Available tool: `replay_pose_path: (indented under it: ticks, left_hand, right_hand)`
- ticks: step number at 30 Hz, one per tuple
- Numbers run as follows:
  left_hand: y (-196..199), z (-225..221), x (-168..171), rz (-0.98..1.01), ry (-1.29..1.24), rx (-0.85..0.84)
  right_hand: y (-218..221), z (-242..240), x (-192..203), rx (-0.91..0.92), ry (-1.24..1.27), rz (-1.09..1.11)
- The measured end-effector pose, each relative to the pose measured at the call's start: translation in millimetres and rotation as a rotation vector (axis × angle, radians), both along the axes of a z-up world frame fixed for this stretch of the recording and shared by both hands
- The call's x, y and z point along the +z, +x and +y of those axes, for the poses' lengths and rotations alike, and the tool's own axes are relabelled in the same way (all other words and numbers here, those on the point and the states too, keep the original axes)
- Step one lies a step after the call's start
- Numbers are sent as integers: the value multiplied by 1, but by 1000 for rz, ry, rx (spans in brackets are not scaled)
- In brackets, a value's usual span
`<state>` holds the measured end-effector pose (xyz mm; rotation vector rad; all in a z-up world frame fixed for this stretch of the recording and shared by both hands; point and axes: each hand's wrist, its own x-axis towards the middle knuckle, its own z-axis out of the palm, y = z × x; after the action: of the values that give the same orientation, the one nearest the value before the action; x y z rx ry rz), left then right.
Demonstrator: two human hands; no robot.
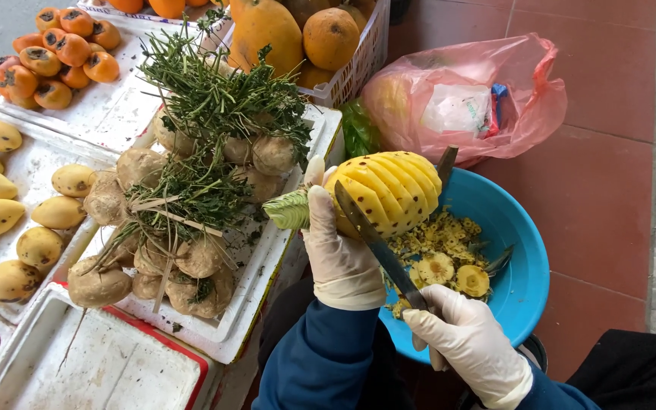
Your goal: Carving out the eyes of a peeled pineapple using a knife in a spiral pattern
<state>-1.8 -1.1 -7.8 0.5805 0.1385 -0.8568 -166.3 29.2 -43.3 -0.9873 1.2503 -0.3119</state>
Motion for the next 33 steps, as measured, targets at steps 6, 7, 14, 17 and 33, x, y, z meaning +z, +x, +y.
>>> replay_pose_path:
  ticks: [6,7,14,17,33]
  left_hand:
    - [0,0,23,246,34,-102]
    - [0,0,24,247,34,-102]
    - [-1,0,30,283,55,-111]
    - [0,-1,22,303,35,-136]
    - [-2,3,29,282,30,-205]
  right_hand:
    - [2,-3,-1,-10,7,30]
    - [3,-3,0,-10,7,31]
    - [6,-5,2,-24,54,42]
    - [7,-6,4,-41,61,53]
    - [15,-11,13,2,14,105]
